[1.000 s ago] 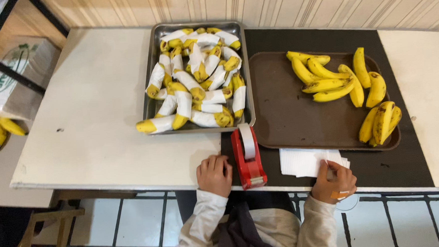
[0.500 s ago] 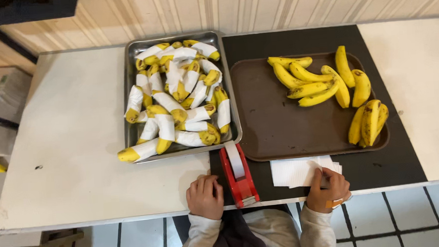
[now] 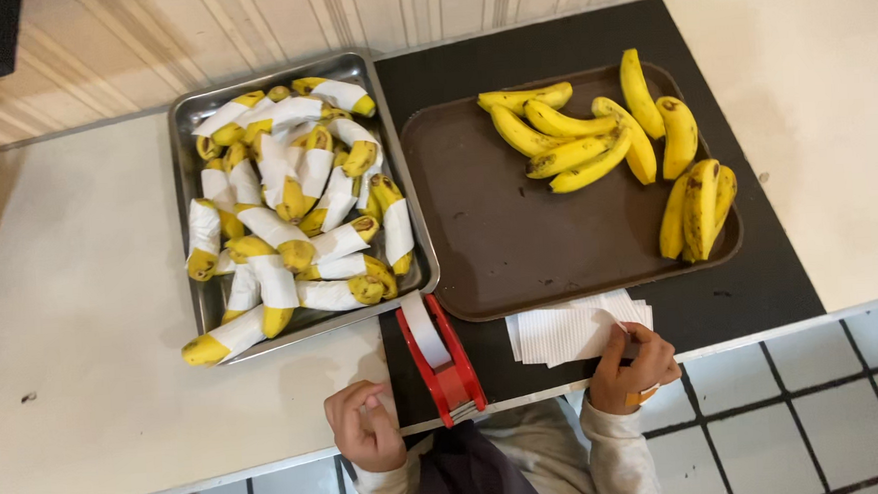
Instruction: The person wraps individual bananas in paper strips and secures them with tape using a desktop tape dispenser, then places the wrapped bananas into a metal tray.
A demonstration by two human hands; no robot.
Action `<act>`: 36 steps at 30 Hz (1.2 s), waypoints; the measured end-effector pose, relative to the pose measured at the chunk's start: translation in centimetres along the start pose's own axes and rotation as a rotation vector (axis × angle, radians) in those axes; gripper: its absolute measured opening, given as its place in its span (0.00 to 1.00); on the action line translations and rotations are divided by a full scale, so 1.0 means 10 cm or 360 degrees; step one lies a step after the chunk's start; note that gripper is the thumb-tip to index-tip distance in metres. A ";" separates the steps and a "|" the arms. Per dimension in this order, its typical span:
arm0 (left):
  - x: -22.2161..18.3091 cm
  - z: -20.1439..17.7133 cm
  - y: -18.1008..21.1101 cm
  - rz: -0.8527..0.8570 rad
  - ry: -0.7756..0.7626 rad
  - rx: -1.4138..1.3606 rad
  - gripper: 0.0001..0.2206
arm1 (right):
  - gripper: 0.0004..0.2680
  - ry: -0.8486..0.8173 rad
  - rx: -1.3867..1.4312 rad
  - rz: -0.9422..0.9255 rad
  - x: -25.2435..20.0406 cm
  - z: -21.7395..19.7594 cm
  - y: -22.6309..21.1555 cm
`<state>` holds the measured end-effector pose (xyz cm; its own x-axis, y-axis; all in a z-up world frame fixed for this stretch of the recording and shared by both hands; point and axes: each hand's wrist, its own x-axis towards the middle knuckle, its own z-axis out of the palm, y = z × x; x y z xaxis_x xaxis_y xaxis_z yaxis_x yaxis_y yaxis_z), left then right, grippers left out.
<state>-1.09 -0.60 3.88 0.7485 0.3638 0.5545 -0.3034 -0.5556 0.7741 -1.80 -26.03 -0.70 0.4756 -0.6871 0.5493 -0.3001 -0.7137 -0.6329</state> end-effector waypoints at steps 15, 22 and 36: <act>0.01 0.03 0.12 0.0536 -0.0173 0.0058 0.11 | 0.06 0.0189 -0.0040 -0.0503 0.11 0.08 0.05; 0.41 0.43 0.96 0.0845 -0.0754 -0.0358 0.08 | 0.02 -0.0722 0.1003 0.0154 0.60 -0.48 -0.55; 0.09 0.95 0.81 -0.0976 -0.1752 -0.0940 0.14 | 0.04 -0.0196 0.0201 -0.0581 1.23 -0.08 -0.01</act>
<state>2.67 -11.87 7.76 0.8415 -0.4909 -0.2257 0.2434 -0.0284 0.9695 3.45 -34.55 6.59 0.6301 -0.3648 0.6855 0.0070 -0.8800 -0.4748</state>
